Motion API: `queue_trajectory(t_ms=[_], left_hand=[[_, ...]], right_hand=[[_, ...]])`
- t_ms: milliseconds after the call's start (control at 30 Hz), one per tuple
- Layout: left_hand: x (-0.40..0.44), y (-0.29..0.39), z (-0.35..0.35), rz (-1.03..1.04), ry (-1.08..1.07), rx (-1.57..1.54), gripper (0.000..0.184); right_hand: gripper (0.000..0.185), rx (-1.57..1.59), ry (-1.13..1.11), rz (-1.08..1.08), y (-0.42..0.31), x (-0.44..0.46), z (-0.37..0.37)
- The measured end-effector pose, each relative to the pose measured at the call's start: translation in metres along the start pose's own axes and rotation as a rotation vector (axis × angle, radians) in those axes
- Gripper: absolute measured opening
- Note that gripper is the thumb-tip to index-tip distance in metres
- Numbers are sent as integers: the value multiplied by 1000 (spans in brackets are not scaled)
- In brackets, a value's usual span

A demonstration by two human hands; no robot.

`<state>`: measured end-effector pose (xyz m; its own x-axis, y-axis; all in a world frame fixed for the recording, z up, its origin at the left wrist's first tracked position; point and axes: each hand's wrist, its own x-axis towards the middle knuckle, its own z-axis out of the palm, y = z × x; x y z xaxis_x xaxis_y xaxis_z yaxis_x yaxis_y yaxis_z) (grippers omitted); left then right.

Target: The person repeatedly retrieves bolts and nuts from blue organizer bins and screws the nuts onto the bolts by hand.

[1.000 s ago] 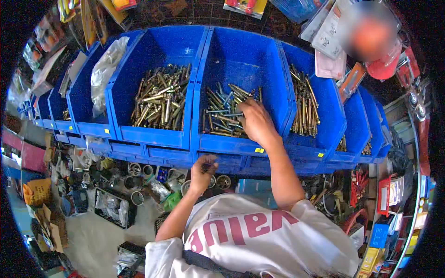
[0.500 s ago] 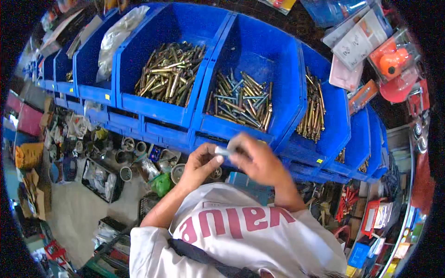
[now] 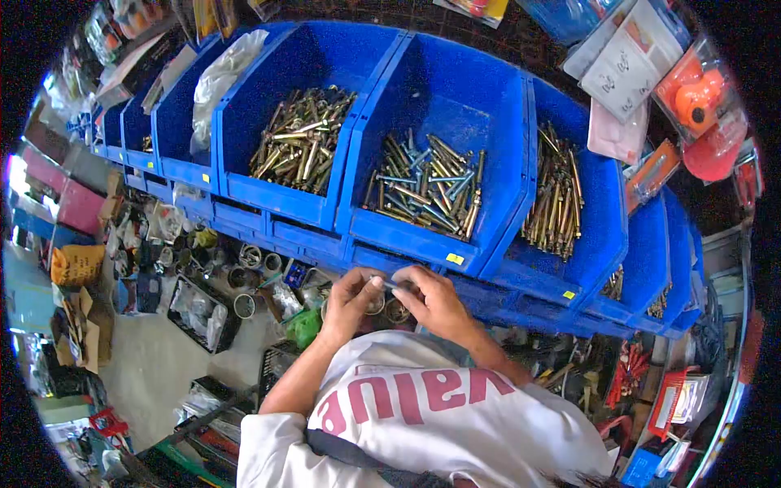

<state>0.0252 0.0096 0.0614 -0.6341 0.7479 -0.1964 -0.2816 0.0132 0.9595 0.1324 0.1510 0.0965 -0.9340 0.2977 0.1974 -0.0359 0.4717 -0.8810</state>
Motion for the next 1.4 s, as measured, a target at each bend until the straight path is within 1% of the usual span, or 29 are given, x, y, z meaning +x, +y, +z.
queue_trajectory(t_ms=[33, 100, 133, 167, 200, 267, 300, 333, 400, 467, 500, 567, 600, 633, 667, 700, 733, 833, 900, 933, 1000, 1067, 1100, 1133, 1233, 1300, 1333, 1367, 1400], left_hand=[[7, -3, 1, 27, 36, 61, 20], [29, -34, -1, -79, 115, -133, 20], [42, -51, -4, -72, 166, -56, 20], [55, -63, -6, -143, 186, -107, 20], [67, -71, -6, -213, 204, -160, 19], [88, -82, -4, -190, 208, -328, 15], [98, -89, -6, -185, 180, -410, 14], [99, -80, -1, -218, 231, -392, 17], [100, -77, 1, -209, 219, -425, 17], [97, -78, 1, -203, 209, -457, 18], [94, -80, 0, -214, 189, -404, 17], [85, -80, -2, -234, 188, -248, 13], [80, -79, -5, -213, 123, -196, 13], [76, -80, -8, -190, 59, -146, 14], [72, -86, -10, -118, 15, -212, 14], [68, -81, -9, -114, 15, -219, 14], [61, -70, -7, -132, -11, -162, 14], [51, -55, -2, -152, -21, -100, 14], [48, -49, -1, -91, -69, -119, 15], [46, -42, -1, -88, -71, -118, 15], [37, -21, 1, -67, -131, -23, 17], [28, 3, 0, -45, -150, -18, 17], [23, 15, -1, -26, -168, -16, 17], [18, 26, -1, 23, -171, 2, 21], [8, 59, 0, 16, -113, -87, 30], [4, 70, -3, 38, -117, -165, 31], [3, 73, -2, 52, -113, -164, 34], [4, 72, -5, 43, -113, -159, 34], [5, 68, -9, 50, -147, -3, 34]], right_hand=[[19, -82, 44, -2, 4, -1, 3], [20, -161, 91, -2, 5, -2, 5], [19, -224, 113, -47, 4, -2, 5], [18, -290, 135, -94, 2, -1, 3], [18, -293, 137, -97, -5, 2, -1], [14, -199, 35, -113, -34, 9, -16], [11, -188, 56, -116, -48, 15, -22], [11, -222, 114, -165, -56, 22, -27], [10, -289, 249, -253, -66, 43, -37], [9, -424, 311, -211, -59, 71, -45], [10, -526, 313, -124, -52, 83, -48], [13, -792, 288, -43, -22, 98, -50], [16, -820, 188, 23, -17, 102, -53], [16, -824, 190, 21, -15, 104, -53], [18, -799, 114, 123, -15, 106, -52], [19, -775, 37, 224, -15, 108, -52], [22, -778, 108, 172, -15, 106, -50], [23, -728, 42, 221, -10, 109, -57], [23, -681, 42, 202, -5, 109, -58], [21, -584, 86, 140, -5, 108, -57], [19, -486, 135, 79, -8, 105, -56], [16, -406, 252, -10, -24, 99, -54], [15, -351, 258, -39, -40, 91, -56], [15, -316, 239, -71, -51, 83, -57], [15, -298, 169, -157, -66, 59, -60], [15, -292, 146, -172, -68, 45, -56], [15, -299, 103, -96, -67, 39, -56], [15, -292, 105, -90, -64, 35, -54], [15, -268, 101, -116, -59, 32, -52]])
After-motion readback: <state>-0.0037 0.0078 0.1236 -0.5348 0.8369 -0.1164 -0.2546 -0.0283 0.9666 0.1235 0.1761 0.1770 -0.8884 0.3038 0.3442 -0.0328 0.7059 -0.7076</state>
